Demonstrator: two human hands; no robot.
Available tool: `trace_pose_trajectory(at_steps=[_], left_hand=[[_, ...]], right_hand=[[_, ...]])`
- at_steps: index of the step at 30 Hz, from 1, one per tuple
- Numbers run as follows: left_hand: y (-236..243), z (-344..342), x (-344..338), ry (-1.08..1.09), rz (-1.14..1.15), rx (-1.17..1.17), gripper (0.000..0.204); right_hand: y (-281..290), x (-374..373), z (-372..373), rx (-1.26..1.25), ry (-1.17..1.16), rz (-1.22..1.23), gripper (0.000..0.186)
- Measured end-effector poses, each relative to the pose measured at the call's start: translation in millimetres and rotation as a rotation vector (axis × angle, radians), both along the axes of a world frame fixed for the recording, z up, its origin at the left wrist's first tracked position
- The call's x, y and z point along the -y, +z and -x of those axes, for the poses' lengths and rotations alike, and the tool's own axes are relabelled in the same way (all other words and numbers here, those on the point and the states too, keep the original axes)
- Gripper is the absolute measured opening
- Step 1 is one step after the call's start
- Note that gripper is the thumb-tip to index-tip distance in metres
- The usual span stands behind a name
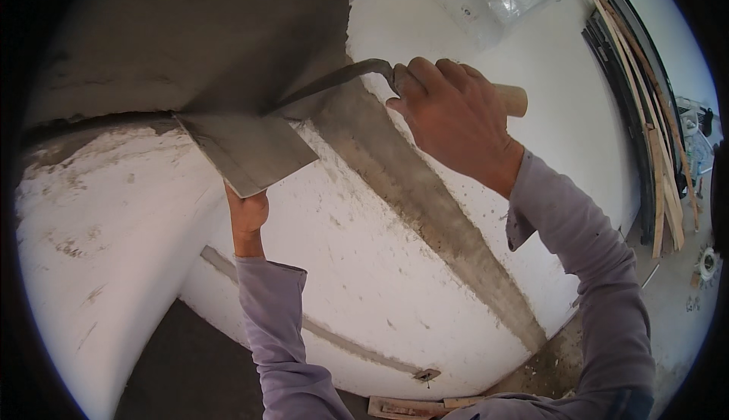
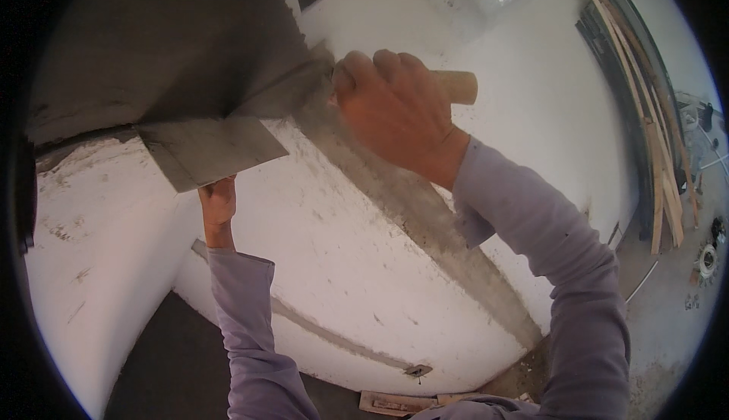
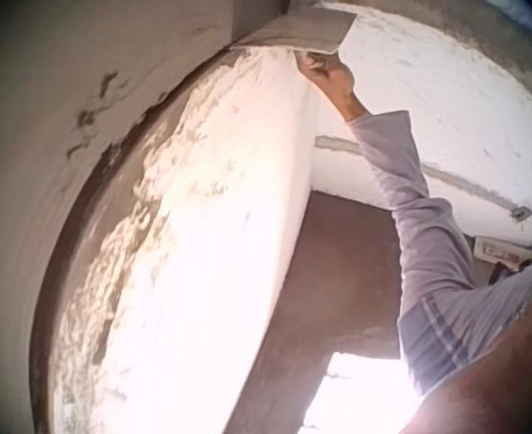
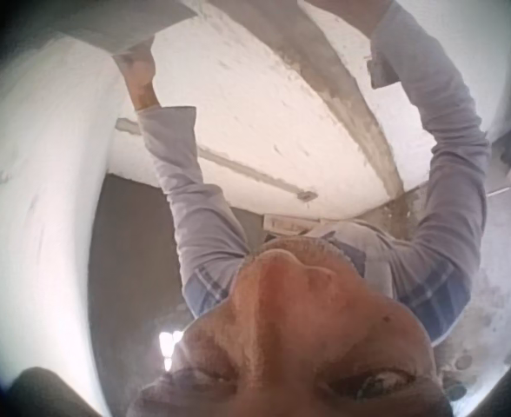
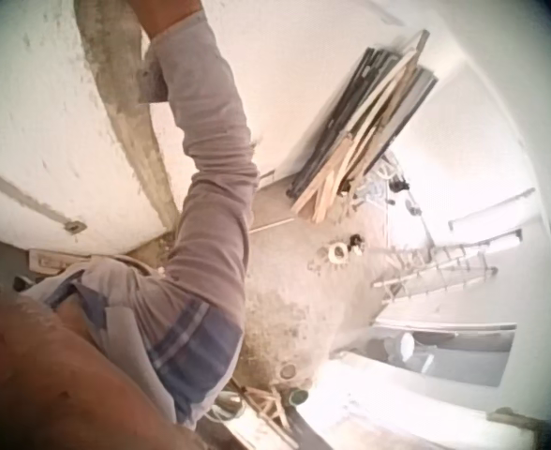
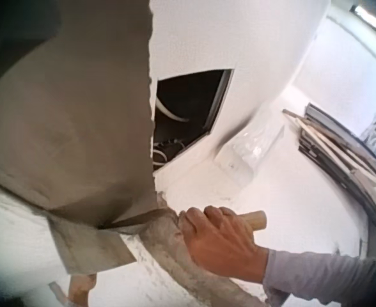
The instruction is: The person applies plaster to a wall corner using a trowel and a hawk, and then cleans the hawk in a bucket using a brush and a trowel.
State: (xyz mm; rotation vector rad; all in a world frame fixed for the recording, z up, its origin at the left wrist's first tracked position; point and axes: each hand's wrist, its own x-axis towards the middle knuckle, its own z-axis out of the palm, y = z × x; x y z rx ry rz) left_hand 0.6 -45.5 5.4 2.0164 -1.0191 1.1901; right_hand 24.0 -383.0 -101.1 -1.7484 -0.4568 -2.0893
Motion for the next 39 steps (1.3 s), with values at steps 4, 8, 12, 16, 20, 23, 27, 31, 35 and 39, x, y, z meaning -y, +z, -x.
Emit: trace_pose_trajectory(at_steps=[4, 8, 12, 16, 20, 23, 27, 31, 35, 39], left_hand=[[-2, 9, 22, -0.051, 0.003, -0.043, 0.017], [-3, 16, 32, -0.095, 0.025, -0.071, 0.006], [-2, 16, 31, -0.144, -0.012, -0.083, 0.003], [-2, 17, 39, -0.148, 0.022, -0.082, 0.004], [-2, 22, 37, -0.112, -0.009, -0.087, 0.006], [-2, 23, 37, -0.123, -0.017, -0.077, 0.008], [1, 21, 36, -0.002, -0.142, 0.029, 0.014], [5, 12, 12, 0.208, -0.324, 0.280, 0.026], [6, 10, -2, 0.345, -0.398, 0.347, 0.029], [3, 14, 9, 0.294, -0.421, 0.273, 0.026]], right_hand=[[8, 24, 15, 0.126, -0.026, 0.018, 0.017], [14, 46, 46, 0.115, -0.056, 0.040, 0.020], [21, 63, 63, 0.165, -0.084, 0.064, 0.021], [16, 76, 81, 0.102, -0.007, 0.084, 0.023], [-4, 82, 86, 0.143, 0.126, 0.052, 0.025], [-24, 84, 73, 0.099, 0.319, 0.047, 0.019], [-48, 50, 25, 0.034, 0.695, 0.010, 0.018], [-50, 6, -4, -0.080, 0.981, -0.037, 0.020], [-48, -25, -15, -0.099, 1.058, -0.033, 0.023], [-41, -36, -23, -0.111, 1.068, -0.003, 0.025]])
